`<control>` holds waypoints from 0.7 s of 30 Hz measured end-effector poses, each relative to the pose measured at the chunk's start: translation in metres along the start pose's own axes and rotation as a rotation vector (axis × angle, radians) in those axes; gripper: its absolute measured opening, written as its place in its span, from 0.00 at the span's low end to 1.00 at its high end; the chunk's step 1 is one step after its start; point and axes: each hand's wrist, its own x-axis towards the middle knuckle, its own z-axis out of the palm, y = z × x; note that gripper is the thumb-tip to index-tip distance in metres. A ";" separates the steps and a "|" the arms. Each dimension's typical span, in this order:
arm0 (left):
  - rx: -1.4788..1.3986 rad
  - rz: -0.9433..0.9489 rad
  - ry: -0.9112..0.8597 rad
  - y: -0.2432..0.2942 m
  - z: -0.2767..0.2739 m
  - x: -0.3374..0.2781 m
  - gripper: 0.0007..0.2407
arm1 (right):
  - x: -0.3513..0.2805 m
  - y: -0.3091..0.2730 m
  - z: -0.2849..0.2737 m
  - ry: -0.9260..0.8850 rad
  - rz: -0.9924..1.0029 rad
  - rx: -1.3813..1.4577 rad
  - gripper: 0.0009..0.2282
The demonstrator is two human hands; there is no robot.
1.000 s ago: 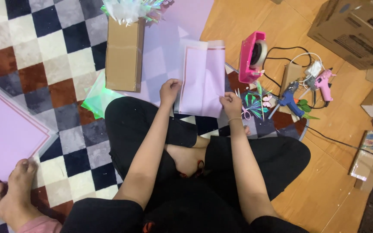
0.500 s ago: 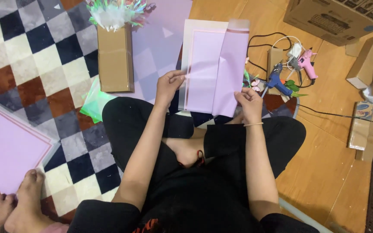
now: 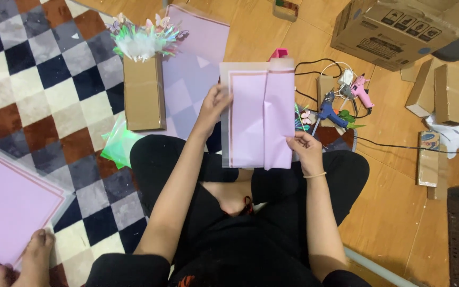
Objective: The person is folding and preparing sheets of pink and white wrapping paper for a flower arrangement.
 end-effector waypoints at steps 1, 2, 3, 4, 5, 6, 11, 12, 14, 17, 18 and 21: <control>-0.004 0.000 0.006 -0.012 0.000 0.011 0.26 | -0.005 -0.002 -0.001 -0.005 0.001 -0.005 0.08; -0.067 0.058 0.058 -0.023 0.000 0.024 0.21 | -0.009 -0.004 -0.002 -0.004 0.001 -0.002 0.08; -0.129 0.117 0.110 -0.034 0.001 0.036 0.16 | -0.011 -0.007 -0.004 -0.003 0.000 0.001 0.07; -0.130 0.120 0.116 -0.026 0.003 0.034 0.16 | -0.011 -0.002 -0.007 -0.009 -0.001 0.000 0.07; -0.169 0.130 0.156 -0.019 0.006 0.033 0.13 | -0.010 0.003 -0.011 -0.012 -0.008 0.008 0.07; -0.207 0.136 0.192 -0.012 0.011 0.030 0.11 | -0.011 0.010 -0.017 -0.010 -0.013 0.016 0.07; -0.212 0.159 0.201 -0.013 0.017 0.030 0.11 | -0.020 0.010 -0.023 -0.014 -0.010 0.045 0.07; -0.212 0.165 0.200 -0.013 0.018 0.030 0.11 | -0.023 0.007 -0.023 -0.020 -0.012 0.057 0.07; -0.208 0.145 0.200 -0.012 0.018 0.028 0.10 | -0.026 0.004 -0.026 -0.023 -0.014 0.065 0.07; -0.219 0.115 0.207 -0.007 0.022 0.023 0.10 | -0.030 0.001 -0.027 -0.026 -0.020 0.072 0.07; -0.233 0.108 0.209 -0.004 0.025 0.022 0.10 | -0.030 -0.001 -0.027 -0.023 -0.025 0.072 0.08; -0.237 0.071 0.222 -0.030 0.017 0.036 0.11 | -0.013 0.048 -0.039 -0.021 -0.034 0.080 0.07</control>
